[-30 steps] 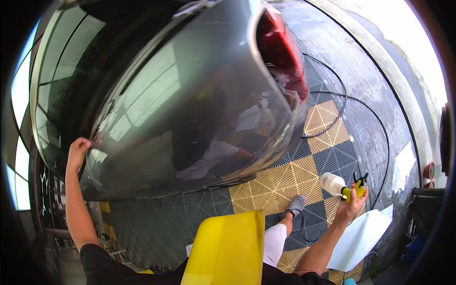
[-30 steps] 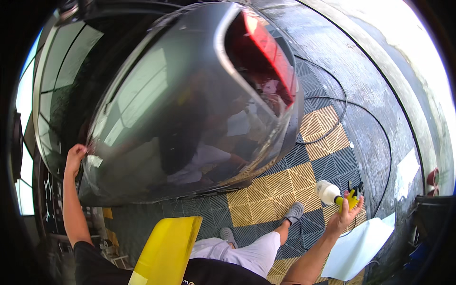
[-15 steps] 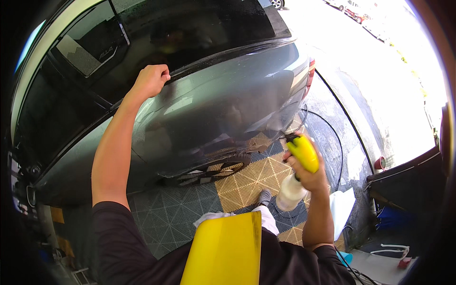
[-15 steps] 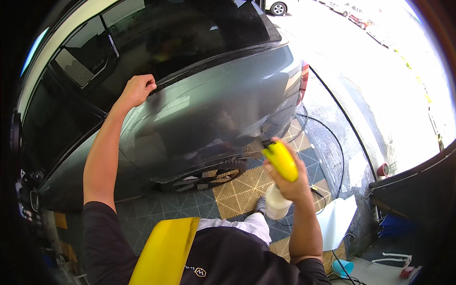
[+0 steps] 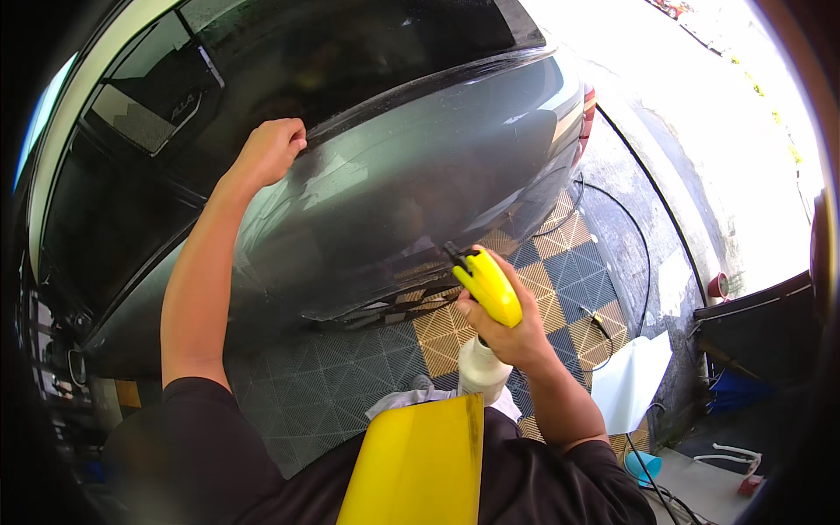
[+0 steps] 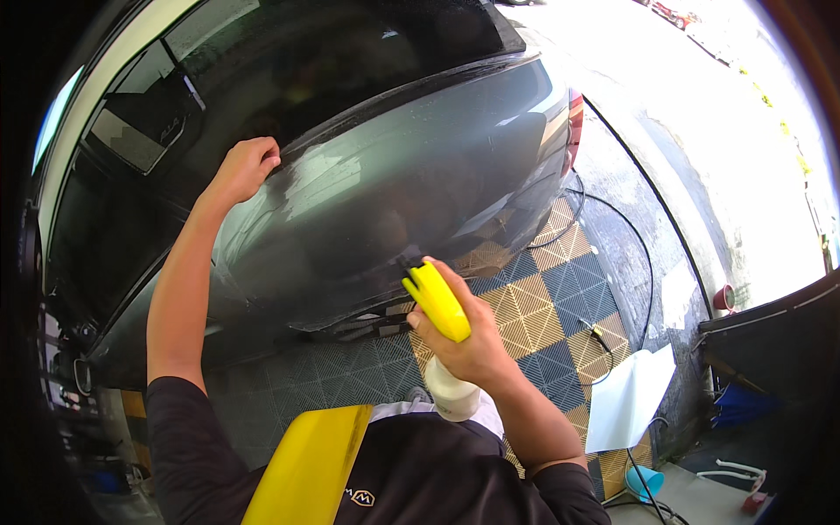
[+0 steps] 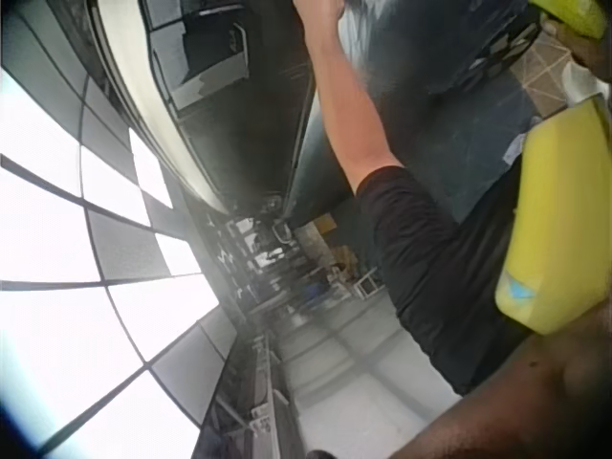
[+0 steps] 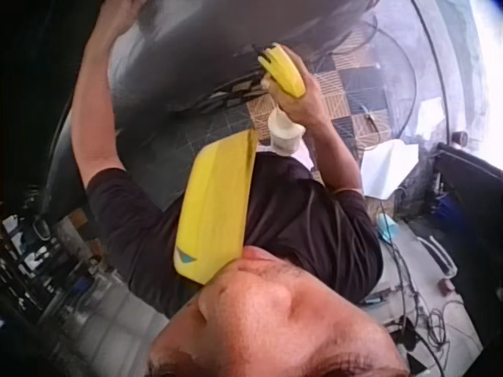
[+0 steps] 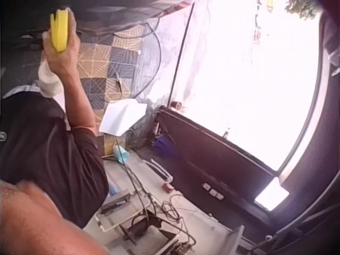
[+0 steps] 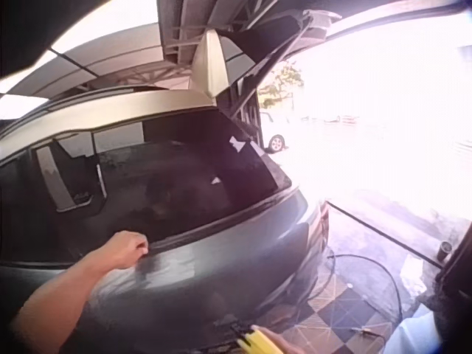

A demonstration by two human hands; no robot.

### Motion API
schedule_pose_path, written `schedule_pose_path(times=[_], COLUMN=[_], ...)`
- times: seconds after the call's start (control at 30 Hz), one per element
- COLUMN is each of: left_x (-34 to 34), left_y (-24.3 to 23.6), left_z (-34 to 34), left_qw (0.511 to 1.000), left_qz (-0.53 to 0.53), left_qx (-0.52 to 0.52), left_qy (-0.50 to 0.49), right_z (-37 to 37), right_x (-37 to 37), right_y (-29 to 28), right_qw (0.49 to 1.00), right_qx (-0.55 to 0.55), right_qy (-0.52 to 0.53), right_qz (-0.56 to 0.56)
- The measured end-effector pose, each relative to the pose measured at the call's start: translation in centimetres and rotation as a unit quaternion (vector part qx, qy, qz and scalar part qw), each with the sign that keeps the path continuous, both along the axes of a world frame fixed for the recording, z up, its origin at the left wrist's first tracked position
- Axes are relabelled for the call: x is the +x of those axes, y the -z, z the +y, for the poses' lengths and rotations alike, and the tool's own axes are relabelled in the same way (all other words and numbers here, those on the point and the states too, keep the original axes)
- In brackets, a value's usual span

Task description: The person cleans the rear bumper of a grey car with a cloth and spray. They apply a clear protective film to the surface, using a spray bottle to wet the area and a squeegee to smooth the film and remove bubbles. A heat gun is used to help the film conform to the bumper's curves, and a knife is used to trim the excess material.

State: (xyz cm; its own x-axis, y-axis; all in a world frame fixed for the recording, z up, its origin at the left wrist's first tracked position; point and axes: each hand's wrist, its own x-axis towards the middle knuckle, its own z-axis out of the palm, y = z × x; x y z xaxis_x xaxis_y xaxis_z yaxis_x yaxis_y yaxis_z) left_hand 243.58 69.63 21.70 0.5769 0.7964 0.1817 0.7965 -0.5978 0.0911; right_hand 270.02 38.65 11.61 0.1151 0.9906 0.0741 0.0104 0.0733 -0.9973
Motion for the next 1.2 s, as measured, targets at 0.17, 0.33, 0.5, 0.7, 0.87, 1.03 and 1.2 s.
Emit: schedule_pose_path(times=[0.17,0.33,0.5,0.7,0.87,1.03,1.2], left_x=[-0.7,2.1,3.9,1.7,0.5,-1.0,-1.7], left_y=[-0.4,-1.9,-1.8,-0.5,-1.7,1.1,0.7], left_z=[-1.0,-2.8,-2.1,-1.0,-2.2,0.3,-0.2], left_qw=[1.000,0.989,0.976,0.976,0.993,0.996,0.997], left_qz=[0.023,0.071,0.062,0.021,-0.001,-0.059,-0.073], left_qx=[0.006,-0.011,-0.009,-0.022,-0.019,-0.007,0.027], left_qy=[-0.017,-0.127,-0.207,-0.215,-0.113,-0.070,-0.020], right_z=[-1.0,-2.2,-1.7,0.5,7.3,3.4,7.2], right_x=[9.8,15.1,19.8,22.9,13.4,3.1,-3.6], right_y=[14.2,38.4,60.7,61.9,13.3,-13.6,-8.6], right_qw=[0.984,0.960,0.887,0.916,0.972,0.856,0.936], right_qx=[-0.139,-0.265,-0.371,-0.328,0.210,0.392,0.268], right_qy=[0.107,0.086,0.011,0.098,0.019,-0.283,-0.118], right_qz=[0.031,0.019,-0.275,-0.209,0.106,-0.185,-0.193])
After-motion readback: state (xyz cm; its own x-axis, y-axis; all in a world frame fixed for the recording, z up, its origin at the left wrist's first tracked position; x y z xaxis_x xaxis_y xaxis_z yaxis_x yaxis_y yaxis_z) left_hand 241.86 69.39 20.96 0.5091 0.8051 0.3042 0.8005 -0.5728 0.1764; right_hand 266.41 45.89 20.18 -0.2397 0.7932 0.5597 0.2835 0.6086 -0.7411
